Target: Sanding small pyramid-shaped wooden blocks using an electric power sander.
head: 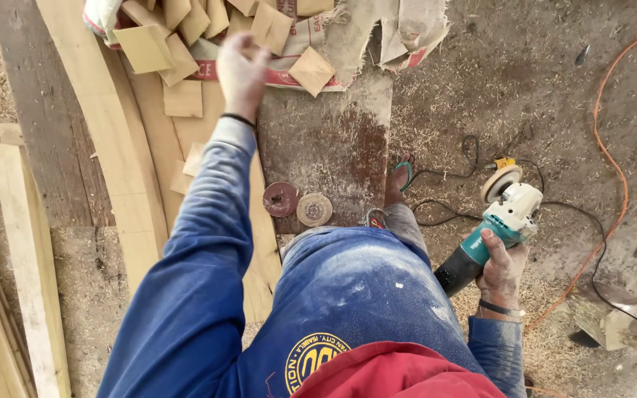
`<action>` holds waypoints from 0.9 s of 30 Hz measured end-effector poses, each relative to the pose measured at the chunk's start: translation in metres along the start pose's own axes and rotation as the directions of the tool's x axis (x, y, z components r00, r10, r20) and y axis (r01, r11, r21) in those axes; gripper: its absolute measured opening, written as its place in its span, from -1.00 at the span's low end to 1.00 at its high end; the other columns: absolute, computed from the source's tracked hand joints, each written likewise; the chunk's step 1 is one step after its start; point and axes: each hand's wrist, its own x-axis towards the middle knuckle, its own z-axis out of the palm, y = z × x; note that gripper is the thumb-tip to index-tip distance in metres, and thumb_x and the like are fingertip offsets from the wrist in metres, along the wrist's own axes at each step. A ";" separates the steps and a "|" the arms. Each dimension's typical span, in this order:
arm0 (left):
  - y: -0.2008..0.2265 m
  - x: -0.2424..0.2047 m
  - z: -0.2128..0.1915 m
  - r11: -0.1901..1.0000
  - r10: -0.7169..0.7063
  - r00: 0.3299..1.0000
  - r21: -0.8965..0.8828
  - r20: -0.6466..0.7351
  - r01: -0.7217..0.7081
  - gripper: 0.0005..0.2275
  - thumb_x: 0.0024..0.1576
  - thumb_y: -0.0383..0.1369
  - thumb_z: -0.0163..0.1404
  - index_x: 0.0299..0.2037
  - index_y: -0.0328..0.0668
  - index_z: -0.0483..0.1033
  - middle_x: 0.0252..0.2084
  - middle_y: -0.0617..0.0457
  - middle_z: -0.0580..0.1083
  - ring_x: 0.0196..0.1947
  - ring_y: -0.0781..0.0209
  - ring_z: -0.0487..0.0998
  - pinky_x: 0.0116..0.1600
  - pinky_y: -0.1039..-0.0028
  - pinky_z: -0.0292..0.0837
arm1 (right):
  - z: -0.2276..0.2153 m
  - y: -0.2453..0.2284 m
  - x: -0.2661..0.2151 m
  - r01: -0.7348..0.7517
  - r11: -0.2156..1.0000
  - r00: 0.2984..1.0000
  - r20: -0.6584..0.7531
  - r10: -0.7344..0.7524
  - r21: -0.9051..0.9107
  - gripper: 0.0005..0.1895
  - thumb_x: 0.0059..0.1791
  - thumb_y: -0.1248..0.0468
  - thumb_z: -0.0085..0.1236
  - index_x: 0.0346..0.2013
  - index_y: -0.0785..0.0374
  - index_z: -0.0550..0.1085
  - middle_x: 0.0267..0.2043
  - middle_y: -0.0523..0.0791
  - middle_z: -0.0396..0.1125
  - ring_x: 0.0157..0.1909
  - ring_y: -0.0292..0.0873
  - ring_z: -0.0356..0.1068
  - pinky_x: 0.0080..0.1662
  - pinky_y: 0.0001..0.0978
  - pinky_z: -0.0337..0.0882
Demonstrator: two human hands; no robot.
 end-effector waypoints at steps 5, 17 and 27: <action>0.049 -0.044 0.037 0.909 0.055 0.974 0.393 0.219 -0.140 -0.49 0.03 -0.17 0.27 0.12 -0.29 0.48 0.05 -0.12 0.44 0.12 -0.06 0.37 0.24 0.12 0.31 | -0.006 0.003 0.001 -0.022 1.000 1.000 -0.020 0.022 -0.013 -0.41 -0.07 0.26 0.36 0.18 0.42 0.36 -0.15 0.01 0.44 -0.20 -0.03 0.54 -0.10 -0.15 0.60; 0.055 0.058 0.095 0.922 0.255 0.965 0.287 0.060 -0.261 -0.37 0.01 -0.21 0.35 0.20 -0.34 0.35 0.16 -0.18 0.41 0.13 -0.20 0.41 0.25 0.13 0.36 | -0.012 0.004 -0.003 -0.040 0.999 0.999 -0.027 0.041 0.025 -0.45 -0.06 0.28 0.34 0.15 0.42 0.37 -0.18 0.00 0.42 -0.24 -0.03 0.52 -0.14 -0.15 0.58; 0.068 0.038 0.100 0.895 0.353 0.936 0.291 0.000 -0.338 -0.47 0.01 -0.24 0.27 0.17 -0.25 0.42 0.09 -0.11 0.49 0.10 -0.17 0.42 0.17 0.04 0.35 | -0.035 0.023 0.005 0.090 0.995 0.993 -0.080 -0.087 0.037 -0.46 0.02 0.34 0.30 0.24 0.46 0.36 0.04 -0.03 0.43 -0.06 -0.11 0.48 0.02 -0.21 0.54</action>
